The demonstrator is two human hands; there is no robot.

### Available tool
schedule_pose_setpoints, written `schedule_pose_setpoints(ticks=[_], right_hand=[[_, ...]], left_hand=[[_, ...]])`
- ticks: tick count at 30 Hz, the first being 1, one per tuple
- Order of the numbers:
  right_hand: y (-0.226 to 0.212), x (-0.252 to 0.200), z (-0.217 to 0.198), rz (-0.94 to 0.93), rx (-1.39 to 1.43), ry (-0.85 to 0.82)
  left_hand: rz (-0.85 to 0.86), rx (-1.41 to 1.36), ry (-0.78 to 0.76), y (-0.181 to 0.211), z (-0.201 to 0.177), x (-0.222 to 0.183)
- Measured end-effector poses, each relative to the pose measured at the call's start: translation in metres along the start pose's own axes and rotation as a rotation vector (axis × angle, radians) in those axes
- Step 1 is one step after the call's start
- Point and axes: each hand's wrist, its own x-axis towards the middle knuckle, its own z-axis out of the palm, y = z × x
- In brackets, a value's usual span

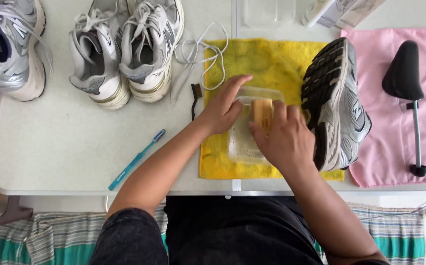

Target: Preparing a soapy cleaning solution in a plastic container by rubbing a cleaning block in water and adding liquid cleaner.

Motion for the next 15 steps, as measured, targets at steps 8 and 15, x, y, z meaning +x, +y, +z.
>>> schedule_pose_setpoints(ticks=[8, 15], right_hand=[[0.004, 0.017, 0.036, -0.009, -0.029, -0.090], [0.009, -0.009, 0.033, -0.025, -0.140, -0.113]], left_hand=[[-0.086, -0.173, 0.080, -0.021, 0.005, -0.001], [-0.059, -0.037, 0.124, -0.020, 0.005, 0.003]])
